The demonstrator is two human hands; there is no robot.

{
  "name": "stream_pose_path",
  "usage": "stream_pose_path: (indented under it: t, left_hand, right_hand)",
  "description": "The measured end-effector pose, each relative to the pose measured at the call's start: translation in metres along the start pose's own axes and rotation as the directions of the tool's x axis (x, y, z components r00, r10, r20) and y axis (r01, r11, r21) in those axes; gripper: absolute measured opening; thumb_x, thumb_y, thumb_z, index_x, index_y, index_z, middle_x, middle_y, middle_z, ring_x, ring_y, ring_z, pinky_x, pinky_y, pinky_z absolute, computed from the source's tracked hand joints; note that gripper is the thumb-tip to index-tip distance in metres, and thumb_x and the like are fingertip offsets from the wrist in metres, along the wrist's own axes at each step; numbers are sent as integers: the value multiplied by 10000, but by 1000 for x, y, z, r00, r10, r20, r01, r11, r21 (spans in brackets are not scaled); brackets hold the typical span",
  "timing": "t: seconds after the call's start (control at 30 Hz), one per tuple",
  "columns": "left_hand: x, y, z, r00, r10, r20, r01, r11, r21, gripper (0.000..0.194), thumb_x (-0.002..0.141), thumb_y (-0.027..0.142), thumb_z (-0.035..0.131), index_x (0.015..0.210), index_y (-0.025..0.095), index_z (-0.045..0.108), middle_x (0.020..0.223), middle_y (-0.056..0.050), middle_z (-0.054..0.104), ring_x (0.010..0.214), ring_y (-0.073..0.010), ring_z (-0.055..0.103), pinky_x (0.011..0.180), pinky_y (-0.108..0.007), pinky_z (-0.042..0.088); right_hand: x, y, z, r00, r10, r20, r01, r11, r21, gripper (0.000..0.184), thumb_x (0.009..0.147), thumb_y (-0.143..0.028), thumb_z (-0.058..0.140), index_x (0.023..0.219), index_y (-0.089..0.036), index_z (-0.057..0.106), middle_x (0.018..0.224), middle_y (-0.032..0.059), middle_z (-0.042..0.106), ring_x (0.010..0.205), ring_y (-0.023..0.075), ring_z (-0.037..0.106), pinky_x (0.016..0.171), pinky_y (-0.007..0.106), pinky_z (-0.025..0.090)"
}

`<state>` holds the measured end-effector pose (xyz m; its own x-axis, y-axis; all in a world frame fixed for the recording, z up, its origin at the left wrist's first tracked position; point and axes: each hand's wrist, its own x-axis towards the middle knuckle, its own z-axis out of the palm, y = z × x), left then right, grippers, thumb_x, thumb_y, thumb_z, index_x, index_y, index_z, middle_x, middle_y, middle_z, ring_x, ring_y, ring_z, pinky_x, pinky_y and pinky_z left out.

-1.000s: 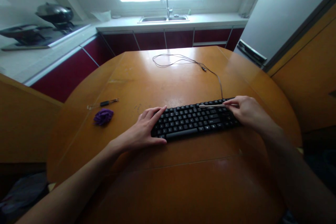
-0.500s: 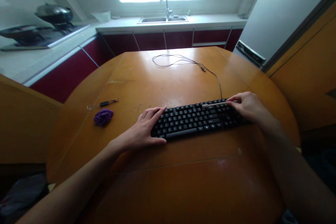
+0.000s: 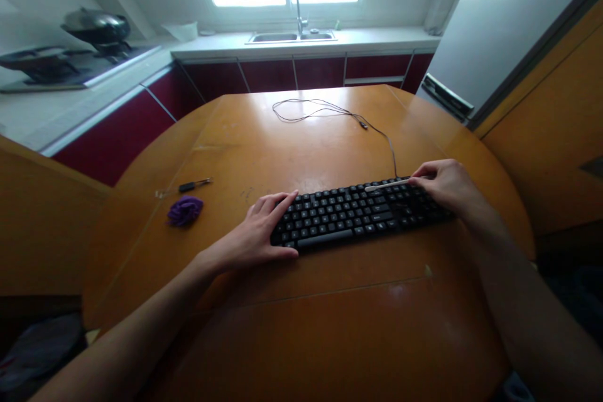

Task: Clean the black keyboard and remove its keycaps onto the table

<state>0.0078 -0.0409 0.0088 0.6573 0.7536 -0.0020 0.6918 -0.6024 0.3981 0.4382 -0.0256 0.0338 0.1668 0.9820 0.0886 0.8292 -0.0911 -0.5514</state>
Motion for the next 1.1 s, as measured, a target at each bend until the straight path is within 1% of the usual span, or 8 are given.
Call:
stream_pose_path:
  t: [0.07,0.2,0.3,0.47,0.6,0.73,0.9,1.1]
  left_hand:
    - [0,0,0,1000,-1,1,1,1000,1,1131,816,638,731,1636,391,-7,1588,-120,287,1461,-397,275,1200,-621,297]
    - [1,1,0,1000,-4,-3,4,1000,5,1137,812,640,733,1640,378,0,1583,-125,299,1453,-402,285,1195,-625,305]
    - [1,0,1,1000,4,-11,-4,1000,2,1136,809,634,739,1640,385,6,1589,-119,300,1453,-403,286,1196,-626,304]
    - [1,-2,2,1000,12,-11,-12,1000,4,1139,808,625,747,1635,403,-3,1585,-117,307,1451,-408,292,1191,-639,305]
    - [0,-2,2,1000,10,-12,-10,1000,3,1137,805,619,751,1639,394,12,1596,-114,301,1456,-410,283,1195,-633,304]
    - [0,-1,2,1000,13,-9,-13,1000,12,1124,814,632,737,1639,387,13,1594,-117,299,1456,-408,283,1195,-634,303]
    - [0,-2,2,1000,17,-8,-16,1000,17,1115,817,646,728,1637,397,15,1596,-116,290,1458,-407,283,1196,-634,302]
    - [0,-2,2,1000,12,-3,-12,1000,18,1108,810,642,736,1639,398,41,1596,-117,293,1459,-413,280,1190,-649,301]
  right_hand:
    - [4,7,-1,1000,5,5,-5,1000,9,174,792,-339,708,765,-180,772,709,51,743,678,203,671,608,302,449]
    - [7,12,1,998,-53,24,52,997,50,165,789,-346,706,785,-196,775,751,47,766,718,218,702,632,299,485]
    - [4,4,3,995,-91,27,89,993,77,161,803,-343,697,798,-208,784,780,46,778,748,226,717,662,302,507]
    - [-7,-16,7,994,-94,-52,98,992,76,175,834,-354,678,795,-218,781,812,53,786,768,235,723,693,321,507]
    - [-14,-25,16,990,-136,-44,139,987,84,178,853,-346,665,811,-213,776,819,48,786,786,231,727,695,318,494]
    - [-20,-34,24,981,-171,-91,179,979,94,195,878,-333,637,821,-202,769,832,52,784,793,222,726,701,313,489]
    - [-26,-42,24,980,-196,-42,200,970,140,227,895,-336,612,829,-195,778,831,53,788,781,216,726,715,309,495]
    - [-26,-40,16,984,-174,-32,177,972,152,239,870,-343,609,787,-185,768,780,59,775,738,220,718,655,301,492]
